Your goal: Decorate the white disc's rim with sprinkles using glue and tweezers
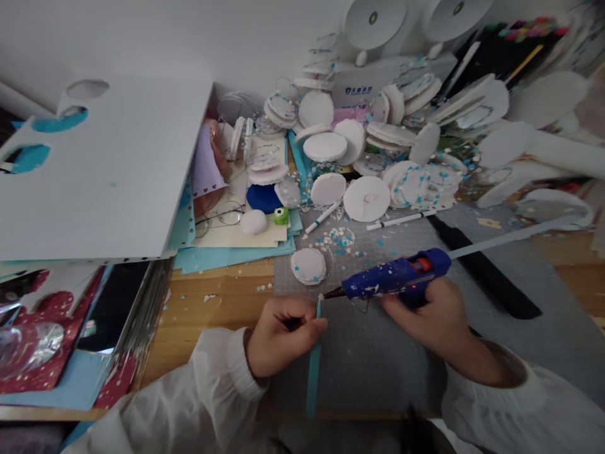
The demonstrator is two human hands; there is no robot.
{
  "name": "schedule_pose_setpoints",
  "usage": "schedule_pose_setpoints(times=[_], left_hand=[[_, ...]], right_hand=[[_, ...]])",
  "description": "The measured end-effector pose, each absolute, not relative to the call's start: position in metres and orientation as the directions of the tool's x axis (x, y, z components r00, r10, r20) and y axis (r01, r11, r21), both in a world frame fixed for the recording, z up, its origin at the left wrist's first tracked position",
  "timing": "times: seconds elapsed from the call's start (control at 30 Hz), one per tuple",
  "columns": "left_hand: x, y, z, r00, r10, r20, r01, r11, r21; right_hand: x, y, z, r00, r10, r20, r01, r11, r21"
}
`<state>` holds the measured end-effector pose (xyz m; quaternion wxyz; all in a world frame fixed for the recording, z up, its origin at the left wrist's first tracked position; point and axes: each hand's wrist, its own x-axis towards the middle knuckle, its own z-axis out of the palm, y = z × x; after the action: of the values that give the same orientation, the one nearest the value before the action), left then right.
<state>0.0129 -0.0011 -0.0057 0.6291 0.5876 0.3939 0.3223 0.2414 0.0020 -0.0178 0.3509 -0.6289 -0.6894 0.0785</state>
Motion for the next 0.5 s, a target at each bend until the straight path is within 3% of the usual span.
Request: schedule_pose_setpoints(times=[0.5], left_hand=[[0.0118, -0.0014, -0.0052, 0.484, 0.866, -0.121, 0.065, 0.102, 0.993]], right_hand=[[0.2419, 0.002, -0.0191, 0.017, 0.907, 0.421, 0.824, 0.226, -0.52]])
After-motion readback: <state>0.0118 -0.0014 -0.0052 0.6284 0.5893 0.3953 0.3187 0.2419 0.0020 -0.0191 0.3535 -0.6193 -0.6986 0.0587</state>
